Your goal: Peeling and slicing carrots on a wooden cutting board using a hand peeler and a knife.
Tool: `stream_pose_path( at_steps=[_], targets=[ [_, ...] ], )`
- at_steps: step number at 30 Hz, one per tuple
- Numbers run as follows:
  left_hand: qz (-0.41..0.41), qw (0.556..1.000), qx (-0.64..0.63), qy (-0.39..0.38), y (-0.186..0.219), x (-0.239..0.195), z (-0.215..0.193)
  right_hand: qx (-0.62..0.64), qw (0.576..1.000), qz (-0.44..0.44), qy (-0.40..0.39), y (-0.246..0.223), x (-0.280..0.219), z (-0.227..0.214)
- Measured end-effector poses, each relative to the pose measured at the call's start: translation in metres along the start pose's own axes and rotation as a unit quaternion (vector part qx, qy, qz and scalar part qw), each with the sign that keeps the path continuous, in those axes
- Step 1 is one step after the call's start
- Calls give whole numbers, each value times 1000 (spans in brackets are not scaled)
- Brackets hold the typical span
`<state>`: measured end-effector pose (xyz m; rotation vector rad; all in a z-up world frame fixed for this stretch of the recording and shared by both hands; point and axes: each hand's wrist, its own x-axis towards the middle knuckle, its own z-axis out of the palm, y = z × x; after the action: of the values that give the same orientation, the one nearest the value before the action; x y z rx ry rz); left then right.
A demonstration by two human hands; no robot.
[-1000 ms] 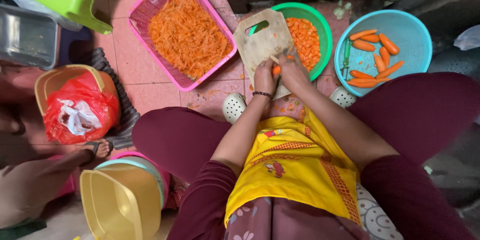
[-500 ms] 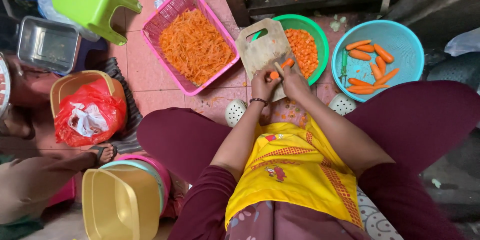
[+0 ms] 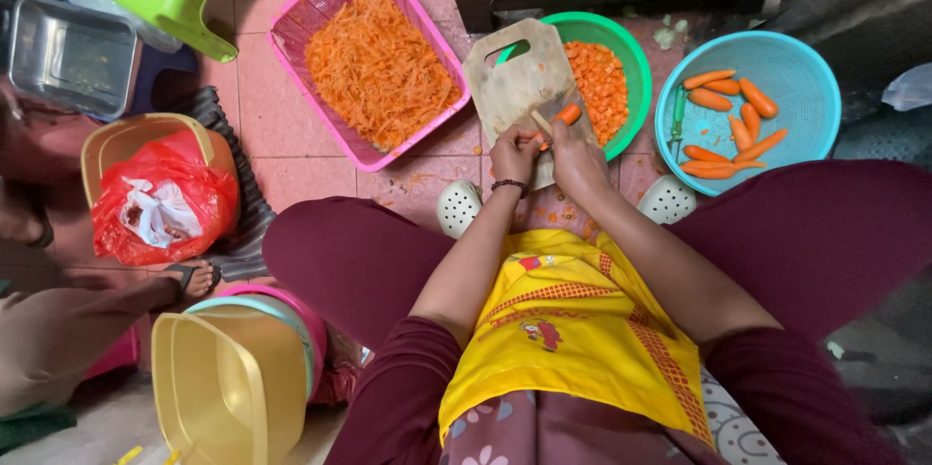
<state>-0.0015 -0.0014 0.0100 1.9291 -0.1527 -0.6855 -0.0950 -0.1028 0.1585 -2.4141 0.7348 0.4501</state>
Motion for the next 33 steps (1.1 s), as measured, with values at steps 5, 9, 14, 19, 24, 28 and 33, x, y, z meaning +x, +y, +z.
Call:
stream_pose_path(
  at_steps=[5,9,14,19,24,28,33],
  targets=[
    [-34,997,65,1,-18,9,9,-4,1000,1,-3,2,4,4],
    [-32,995,94,-5,3,-4,3,7,999,16,-39,-6,11,-1],
    [-43,996,78,-21,4,-2,1,25,999,-1,-21,10,28,29],
    [-38,998,29,-29,-6,1,5,58,998,-12,-14,12,17,2],
    [-42,998,41,-14,-14,4,8,-7,1000,-18,-9,-6,-4,-12],
    [-50,998,27,-17,-8,2,5,-14,1000,-18,-13,-9,-3,-10],
    [-31,990,135,-14,-6,3,2,-12,1000,-26,4,-11,8,14]
  ],
)
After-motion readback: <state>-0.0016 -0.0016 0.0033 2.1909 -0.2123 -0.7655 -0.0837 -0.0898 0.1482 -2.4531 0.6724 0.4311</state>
